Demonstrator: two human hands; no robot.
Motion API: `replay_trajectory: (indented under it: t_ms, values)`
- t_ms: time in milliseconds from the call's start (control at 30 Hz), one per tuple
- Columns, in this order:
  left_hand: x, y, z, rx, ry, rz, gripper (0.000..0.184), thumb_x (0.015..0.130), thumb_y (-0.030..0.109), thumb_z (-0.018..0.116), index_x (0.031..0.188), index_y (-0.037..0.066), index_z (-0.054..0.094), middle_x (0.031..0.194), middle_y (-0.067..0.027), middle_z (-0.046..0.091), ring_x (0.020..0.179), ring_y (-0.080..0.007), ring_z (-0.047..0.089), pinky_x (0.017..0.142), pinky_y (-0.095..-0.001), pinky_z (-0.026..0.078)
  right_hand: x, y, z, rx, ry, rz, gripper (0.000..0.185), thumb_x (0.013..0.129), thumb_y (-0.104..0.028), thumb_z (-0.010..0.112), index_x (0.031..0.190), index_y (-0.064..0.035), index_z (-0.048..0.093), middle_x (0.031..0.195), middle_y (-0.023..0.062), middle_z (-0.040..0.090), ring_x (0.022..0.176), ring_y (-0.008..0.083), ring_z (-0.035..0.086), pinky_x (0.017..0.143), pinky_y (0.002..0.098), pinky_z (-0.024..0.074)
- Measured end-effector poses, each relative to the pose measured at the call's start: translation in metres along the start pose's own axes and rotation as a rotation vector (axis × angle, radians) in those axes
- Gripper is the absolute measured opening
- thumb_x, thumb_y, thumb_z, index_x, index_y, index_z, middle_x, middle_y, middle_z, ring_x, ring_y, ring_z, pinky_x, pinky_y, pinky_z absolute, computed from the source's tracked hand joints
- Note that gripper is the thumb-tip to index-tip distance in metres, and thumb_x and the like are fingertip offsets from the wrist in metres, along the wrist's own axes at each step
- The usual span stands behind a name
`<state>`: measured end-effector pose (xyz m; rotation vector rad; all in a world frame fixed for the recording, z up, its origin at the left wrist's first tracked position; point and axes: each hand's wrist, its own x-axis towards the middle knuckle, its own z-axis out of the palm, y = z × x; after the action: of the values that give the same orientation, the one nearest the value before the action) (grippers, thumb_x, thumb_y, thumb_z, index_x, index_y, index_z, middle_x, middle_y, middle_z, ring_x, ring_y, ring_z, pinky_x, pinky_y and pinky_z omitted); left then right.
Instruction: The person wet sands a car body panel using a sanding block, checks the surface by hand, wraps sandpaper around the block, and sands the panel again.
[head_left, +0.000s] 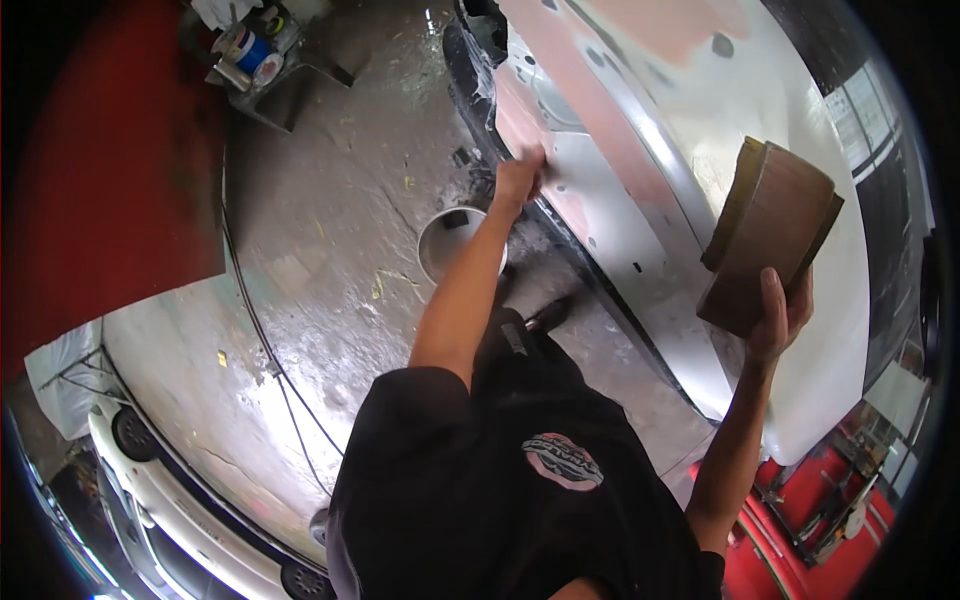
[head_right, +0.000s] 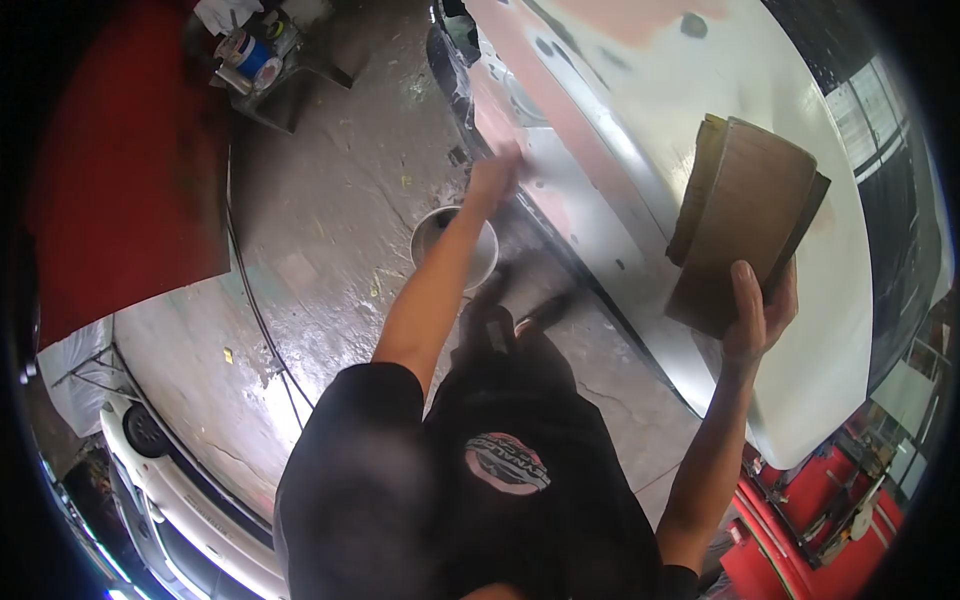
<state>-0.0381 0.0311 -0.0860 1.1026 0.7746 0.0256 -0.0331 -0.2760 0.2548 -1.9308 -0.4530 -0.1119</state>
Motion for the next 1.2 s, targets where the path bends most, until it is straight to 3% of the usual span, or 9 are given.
replay_trajectory:
  t_ms: [200, 367, 400, 433, 500, 633, 900, 1067, 1200]
  values:
    - [-0.075, -0.050, -0.010, -0.097, -0.042, -0.167, 0.031, 0.098, 0.036, 0.070, 0.096, 0.005, 0.067, 0.075, -0.0073, 0.068, 0.056, -0.0164, 0.065, 0.047, -0.0306, 0.051, -0.004, 0.000, -0.001, -0.021, -0.051, -0.009, 0.048, 0.095, -0.008, 0.064, 0.139, 0.0082, 0.055, 0.126, 0.0152, 0.066, 0.115, 0.0223, 0.062, 0.102, 0.0350, 0.0464]
    - [-0.144, 0.001, -0.011, -0.169, -0.074, 0.089, 0.032, 0.104, 0.032, 0.062, 0.121, 0.004, 0.065, 0.102, -0.0070, 0.070, 0.089, -0.0154, 0.069, 0.073, -0.0319, 0.058, -0.023, -0.016, 0.038, -0.207, -0.221, -0.048, 0.049, 0.096, -0.018, 0.069, 0.138, 0.0046, 0.057, 0.114, 0.0218, 0.073, 0.101, 0.0308, 0.072, 0.090, 0.0403, 0.0549]
    - [-0.159, 0.015, -0.009, -0.177, -0.079, 0.150, 0.033, 0.106, 0.029, 0.060, 0.127, 0.004, 0.064, 0.108, -0.0078, 0.071, 0.096, -0.0160, 0.070, 0.079, -0.0323, 0.059, -0.029, -0.009, 0.054, -0.318, -0.203, -0.225, 0.050, 0.096, -0.018, 0.069, 0.138, 0.0046, 0.056, 0.113, 0.0252, 0.072, 0.099, 0.0363, 0.072, 0.087, 0.0426, 0.0563]
    - [-0.175, 0.028, -0.006, -0.206, -0.079, 0.189, 0.036, 0.106, 0.031, 0.059, 0.129, 0.004, 0.063, 0.109, -0.0078, 0.070, 0.097, -0.0164, 0.070, 0.080, -0.0325, 0.059, -0.034, 0.000, 0.072, -0.427, -0.179, -0.403, 0.050, 0.096, -0.018, 0.069, 0.138, 0.0046, 0.055, 0.112, 0.0287, 0.071, 0.096, 0.0419, 0.073, 0.083, 0.0448, 0.0577]
    - [-0.202, 0.053, 0.000, -0.252, -0.086, 0.266, 0.042, 0.108, 0.035, 0.057, 0.134, 0.002, 0.060, 0.112, -0.0076, 0.070, 0.098, -0.0171, 0.069, 0.084, -0.0330, 0.058, -0.043, 0.005, 0.102, -0.306, -0.272, -0.316, 0.050, 0.095, -0.015, 0.068, 0.140, 0.0006, 0.055, 0.110, 0.0288, 0.071, 0.093, 0.0469, 0.071, 0.079, 0.0457, 0.0584]
    - [-0.247, 0.075, 0.025, -0.218, -0.151, 0.286, 0.056, 0.109, 0.036, 0.054, 0.153, 0.003, 0.043, 0.135, -0.0091, 0.062, 0.116, -0.0186, 0.063, 0.092, -0.0350, 0.056, -0.062, 0.029, 0.139, -0.149, -0.454, -0.203, 0.053, 0.095, -0.014, 0.069, 0.145, -0.0016, 0.053, 0.115, 0.0253, 0.069, 0.101, 0.0398, 0.071, 0.085, 0.0414, 0.0563]
    - [-0.253, 0.053, 0.019, -0.379, -0.183, 0.273, 0.053, 0.109, 0.034, 0.055, 0.150, 0.003, 0.043, 0.141, -0.0102, 0.058, 0.126, -0.0231, 0.058, 0.106, -0.0418, 0.048, -0.061, 0.048, 0.133, 0.093, -0.662, -0.116, 0.041, 0.099, -0.011, 0.064, 0.137, 0.0020, 0.059, 0.099, 0.0211, 0.069, 0.089, 0.0330, 0.069, 0.082, 0.0394, 0.0529]
    - [-0.231, 0.057, 0.019, -0.472, -0.249, 0.305, 0.046, 0.105, 0.029, 0.063, 0.140, 0.004, 0.049, 0.133, -0.0075, 0.062, 0.122, -0.0214, 0.060, 0.103, -0.0411, 0.049, -0.048, 0.033, 0.122, -0.089, -0.266, -0.485, 0.025, 0.104, -0.017, 0.058, 0.118, 0.0014, 0.066, 0.081, 0.0203, 0.064, 0.065, 0.0372, 0.062, 0.062, 0.0419, 0.0499]
    - [-0.157, 0.050, -0.010, -0.606, -0.222, 0.155, 0.034, 0.102, 0.019, 0.066, 0.131, 0.004, 0.058, 0.121, -0.0069, 0.068, 0.114, -0.0223, 0.064, 0.102, -0.0409, 0.051, -0.018, -0.022, 0.060, -0.295, -0.192, -0.392, 0.023, 0.101, -0.016, 0.058, 0.116, -0.0029, 0.069, 0.082, 0.0195, 0.066, 0.071, 0.0380, 0.065, 0.066, 0.0461, 0.0521]
